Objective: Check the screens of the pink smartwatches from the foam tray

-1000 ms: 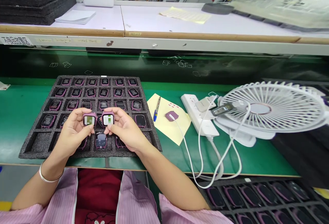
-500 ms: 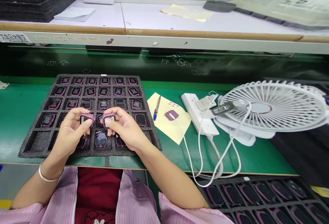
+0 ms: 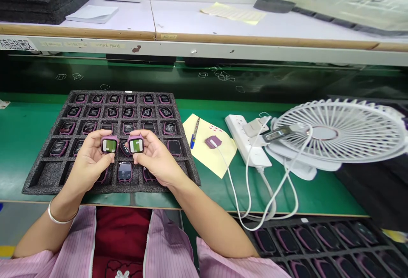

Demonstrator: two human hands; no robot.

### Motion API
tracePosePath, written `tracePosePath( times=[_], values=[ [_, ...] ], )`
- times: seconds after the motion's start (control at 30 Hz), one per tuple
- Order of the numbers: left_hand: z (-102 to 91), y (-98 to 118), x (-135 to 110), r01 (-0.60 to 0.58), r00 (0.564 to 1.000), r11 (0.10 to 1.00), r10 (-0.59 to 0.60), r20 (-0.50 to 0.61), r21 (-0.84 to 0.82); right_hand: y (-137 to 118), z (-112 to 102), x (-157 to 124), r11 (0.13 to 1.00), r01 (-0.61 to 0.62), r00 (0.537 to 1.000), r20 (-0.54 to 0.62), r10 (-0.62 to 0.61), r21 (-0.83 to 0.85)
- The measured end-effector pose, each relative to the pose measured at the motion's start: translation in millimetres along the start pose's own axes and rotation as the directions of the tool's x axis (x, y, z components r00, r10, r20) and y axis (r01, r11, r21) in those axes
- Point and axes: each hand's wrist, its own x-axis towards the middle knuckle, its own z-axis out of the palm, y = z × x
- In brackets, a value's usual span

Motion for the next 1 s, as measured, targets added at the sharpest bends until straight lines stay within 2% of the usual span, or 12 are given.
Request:
tracePosePath(
  times=[0.3,0.43,0.7,1.0],
  values=[
    [1.0,8.8,-1.0,0.071,0.997,0.996,-0.072,-0.016,-0.055,2.3,-2.2,1.2,0.999,-0.007,1.0,-0.013,0.006,-0.051],
    [1.3,7.7,-0.8,0.05,0.998,0.997,-0.053,-0.04,-0.06,3.8,-3.1,1.0,0.999,0.004,1.0,-0.008,-0.004,-0.041],
    [1.8,7.0,-0.7,0.039,0.999,0.997,-0.039,0.005,-0.073,1.2,-2.0,0.9,0.998,0.036,0.999,-0.025,-0.037,-0.042],
    [1.4,6.6,-0.5,0.05,0.998,0.994,-0.054,-0.034,-0.096,-0.9,-1.0,1.1,0.999,-0.034,0.999,-0.005,0.034,0.033]
  ],
)
